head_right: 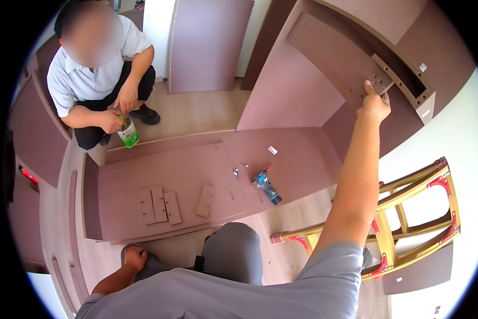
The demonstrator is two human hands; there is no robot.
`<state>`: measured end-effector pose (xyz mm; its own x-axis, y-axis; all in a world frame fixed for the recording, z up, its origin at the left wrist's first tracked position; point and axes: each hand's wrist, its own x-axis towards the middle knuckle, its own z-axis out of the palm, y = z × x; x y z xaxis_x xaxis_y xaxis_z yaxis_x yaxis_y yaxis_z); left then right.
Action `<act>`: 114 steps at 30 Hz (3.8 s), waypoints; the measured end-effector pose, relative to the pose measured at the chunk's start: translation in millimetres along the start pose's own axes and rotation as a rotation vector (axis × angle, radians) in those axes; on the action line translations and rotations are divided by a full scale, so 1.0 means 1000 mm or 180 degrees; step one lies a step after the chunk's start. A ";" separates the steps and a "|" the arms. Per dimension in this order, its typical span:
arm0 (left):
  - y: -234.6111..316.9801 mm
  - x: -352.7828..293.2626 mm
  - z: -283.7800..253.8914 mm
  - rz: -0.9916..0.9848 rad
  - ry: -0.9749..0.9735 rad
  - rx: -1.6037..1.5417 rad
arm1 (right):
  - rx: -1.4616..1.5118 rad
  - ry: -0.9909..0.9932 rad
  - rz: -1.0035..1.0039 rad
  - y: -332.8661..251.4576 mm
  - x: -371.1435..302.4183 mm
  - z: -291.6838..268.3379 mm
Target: The person positions wooden panels on the floor and uses a drill to drive screws into them. They handle various small wooden pieces and larger panels while kneeling on the floor.
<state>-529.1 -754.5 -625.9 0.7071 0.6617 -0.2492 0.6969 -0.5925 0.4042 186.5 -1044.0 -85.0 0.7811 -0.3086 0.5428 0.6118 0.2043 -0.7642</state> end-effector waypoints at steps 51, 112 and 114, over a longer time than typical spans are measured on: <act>0.000 -0.002 -0.005 -0.0055 -0.0174 -0.0062 | -0.0894 -0.0548 0.1321 0.227 -0.294 -0.158; 0.003 0.002 -0.017 0.0170 -0.0145 -0.0356 | -0.3325 -0.3090 0.2350 0.334 -0.564 -0.335; 0.003 0.004 -0.022 0.0172 -0.0221 -0.0345 | -0.3222 -0.3085 0.2547 0.331 -0.575 -0.329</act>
<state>-526.6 -743.5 -606.4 0.7524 0.5947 -0.2833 0.6433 -0.5706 0.5105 -100.9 -1104.9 -765.0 0.8648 0.3240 -0.3835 0.0065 -0.7710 -0.6368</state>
